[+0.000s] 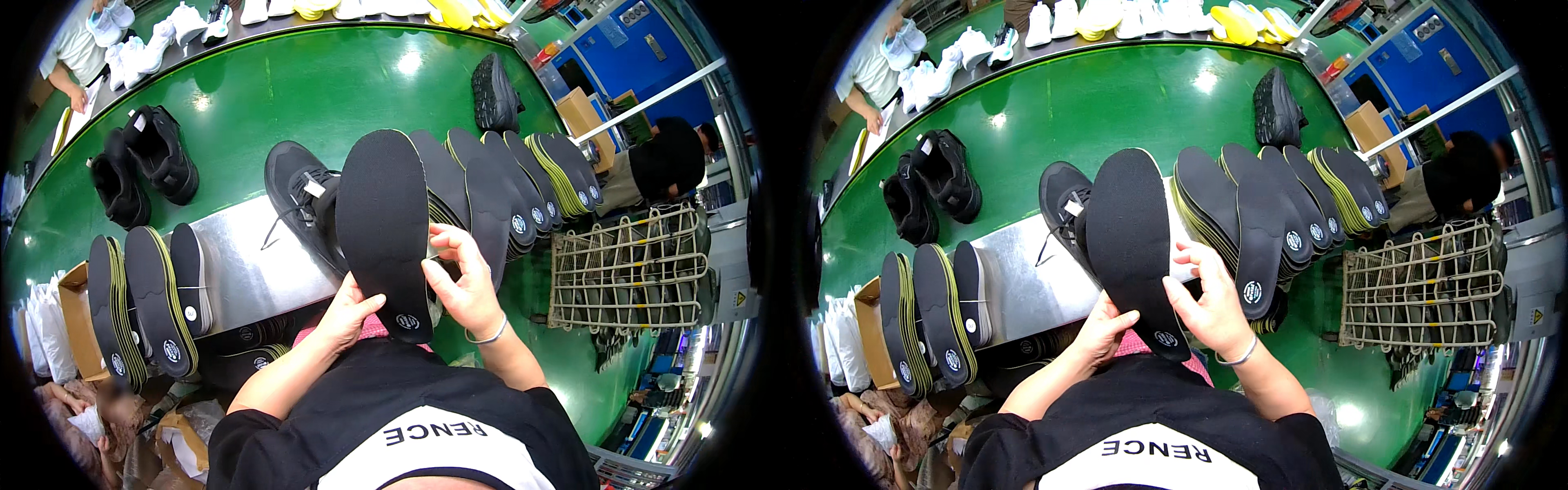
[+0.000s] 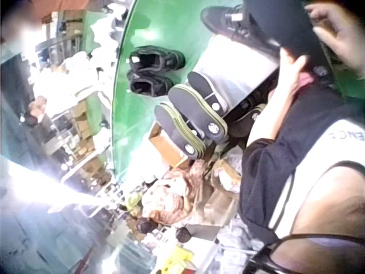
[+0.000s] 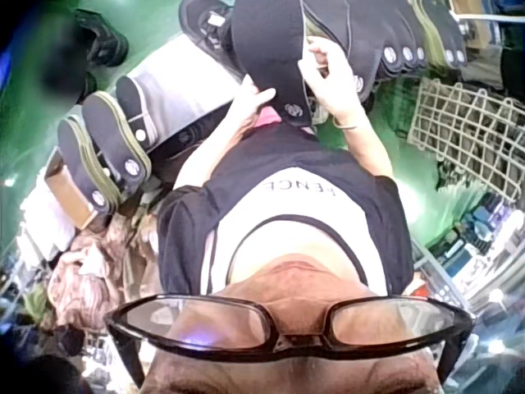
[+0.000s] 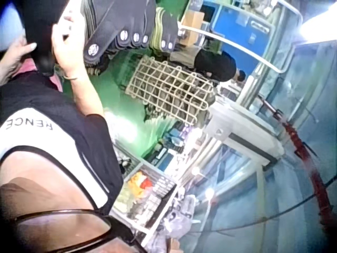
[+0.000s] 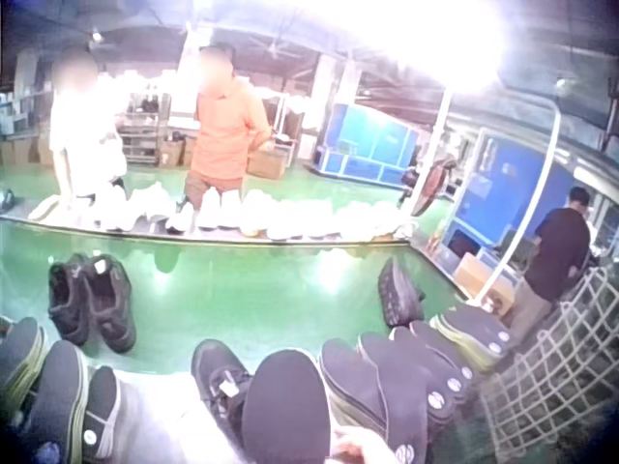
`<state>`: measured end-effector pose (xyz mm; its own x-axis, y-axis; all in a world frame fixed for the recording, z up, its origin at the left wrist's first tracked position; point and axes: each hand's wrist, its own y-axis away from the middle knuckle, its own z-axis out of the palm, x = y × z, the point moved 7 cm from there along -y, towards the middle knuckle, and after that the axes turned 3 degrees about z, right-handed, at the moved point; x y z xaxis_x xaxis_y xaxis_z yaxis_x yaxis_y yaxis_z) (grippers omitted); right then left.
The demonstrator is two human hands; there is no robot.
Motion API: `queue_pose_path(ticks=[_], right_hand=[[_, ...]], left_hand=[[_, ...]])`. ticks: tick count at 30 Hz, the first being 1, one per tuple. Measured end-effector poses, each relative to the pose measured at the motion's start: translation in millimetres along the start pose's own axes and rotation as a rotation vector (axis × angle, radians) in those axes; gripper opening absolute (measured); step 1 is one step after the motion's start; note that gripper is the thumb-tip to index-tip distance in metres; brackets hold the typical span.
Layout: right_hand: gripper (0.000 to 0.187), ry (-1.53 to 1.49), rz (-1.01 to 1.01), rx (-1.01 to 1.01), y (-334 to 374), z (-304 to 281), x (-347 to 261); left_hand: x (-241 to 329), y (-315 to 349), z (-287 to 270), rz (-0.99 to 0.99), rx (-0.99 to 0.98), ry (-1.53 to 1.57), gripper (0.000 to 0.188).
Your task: The person picks up black shoes from a conveyor belt, inserts yellow insoles into them by hand, and places the shoes back onto the belt.
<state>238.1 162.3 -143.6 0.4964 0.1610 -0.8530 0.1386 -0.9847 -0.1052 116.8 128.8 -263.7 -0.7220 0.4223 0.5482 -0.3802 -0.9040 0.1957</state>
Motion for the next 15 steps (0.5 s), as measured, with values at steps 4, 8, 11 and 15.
queue_pose_path(ticks=[4,8,11,15], right_hand=[[0.039,-0.382,0.019,0.096,-7,0,3],[0.037,-0.440,0.058,0.089,-20,-3,4],[0.035,-0.373,0.005,0.162,-32,-7,3],[0.033,-0.382,-0.011,0.203,-33,-10,0]], left_hand=[[-2,1,0,-0.006,-0.005,-0.021,0.063],[-2,1,3,-0.022,-0.013,-0.067,0.064],[-5,0,5,-0.023,-0.051,-0.139,0.062],[-9,0,7,0.005,-0.079,-0.217,0.057]])
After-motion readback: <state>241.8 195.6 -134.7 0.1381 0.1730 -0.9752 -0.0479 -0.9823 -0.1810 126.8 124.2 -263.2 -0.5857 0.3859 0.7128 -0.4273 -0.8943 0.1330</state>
